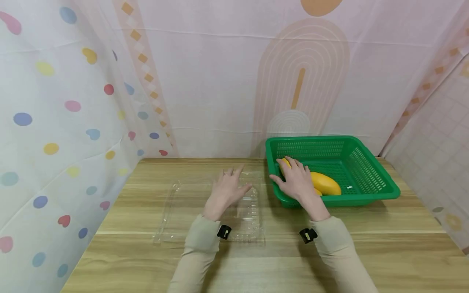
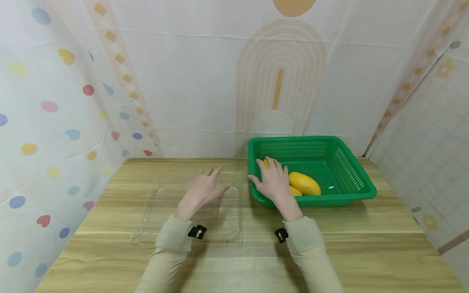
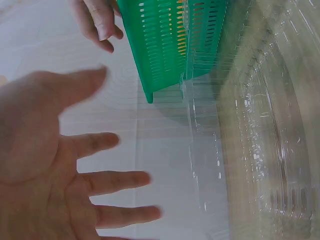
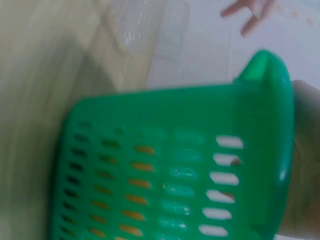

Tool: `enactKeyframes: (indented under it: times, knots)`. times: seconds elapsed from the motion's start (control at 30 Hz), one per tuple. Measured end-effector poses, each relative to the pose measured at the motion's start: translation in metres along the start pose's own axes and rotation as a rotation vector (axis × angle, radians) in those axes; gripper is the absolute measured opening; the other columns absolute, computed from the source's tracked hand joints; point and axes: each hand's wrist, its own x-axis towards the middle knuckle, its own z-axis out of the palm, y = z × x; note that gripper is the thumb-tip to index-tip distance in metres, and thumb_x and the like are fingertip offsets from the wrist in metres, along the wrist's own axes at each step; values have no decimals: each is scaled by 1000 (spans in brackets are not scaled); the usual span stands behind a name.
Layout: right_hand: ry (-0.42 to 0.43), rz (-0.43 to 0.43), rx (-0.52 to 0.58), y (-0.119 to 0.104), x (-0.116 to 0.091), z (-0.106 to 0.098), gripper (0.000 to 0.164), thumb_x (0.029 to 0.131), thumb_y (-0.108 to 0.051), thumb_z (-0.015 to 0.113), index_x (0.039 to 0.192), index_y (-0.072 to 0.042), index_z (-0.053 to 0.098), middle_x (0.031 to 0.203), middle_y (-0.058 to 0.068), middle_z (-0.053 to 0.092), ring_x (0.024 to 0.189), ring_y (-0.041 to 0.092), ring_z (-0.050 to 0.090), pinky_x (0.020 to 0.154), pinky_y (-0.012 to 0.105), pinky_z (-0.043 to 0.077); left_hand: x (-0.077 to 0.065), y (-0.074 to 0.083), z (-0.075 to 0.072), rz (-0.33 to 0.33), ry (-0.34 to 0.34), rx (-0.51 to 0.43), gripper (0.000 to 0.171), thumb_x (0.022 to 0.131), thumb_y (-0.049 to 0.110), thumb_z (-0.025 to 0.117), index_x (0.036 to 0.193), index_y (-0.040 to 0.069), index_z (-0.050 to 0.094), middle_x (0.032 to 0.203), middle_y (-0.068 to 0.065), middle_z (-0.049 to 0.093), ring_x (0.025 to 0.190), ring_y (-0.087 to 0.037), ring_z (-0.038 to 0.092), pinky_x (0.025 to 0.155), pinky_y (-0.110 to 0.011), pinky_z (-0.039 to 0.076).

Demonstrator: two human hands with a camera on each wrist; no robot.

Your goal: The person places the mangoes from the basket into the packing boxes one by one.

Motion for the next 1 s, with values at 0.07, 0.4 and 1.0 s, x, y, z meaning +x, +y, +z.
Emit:
enactKeyframes:
  times: [0.07, 0.4, 1.0]
  knots:
    - [18, -49, -16, 3, 2, -6, 54, 93, -42, 57, 134, -9, 51, 136, 21, 52, 112, 43, 57, 90, 58, 49, -4, -2, -1, -4, -5, 15, 67, 92, 48, 55, 147, 17, 34, 146, -19, 43, 134, -42, 41, 107, -61, 35]
    - [-166, -137, -133, 34, 18, -43, 44, 94, -31, 57, 130, -5, 55, 127, 21, 59, 103, 37, 63, 77, 48, 55, -29, -18, -2, -176, -94, 76, 61, 90, 36, 62, 140, 8, 44, 126, -23, 58, 81, -30, 64, 66, -40, 57]
    - [-641, -168, -230, 100, 47, -51, 49, 95, -31, 57, 137, -7, 48, 134, 24, 53, 122, 42, 50, 95, 57, 45, -51, -29, 1, -291, -218, 210, 11, 82, 1, 57, 72, 4, 58, 76, -10, 63, 62, -18, 57, 58, -31, 52]
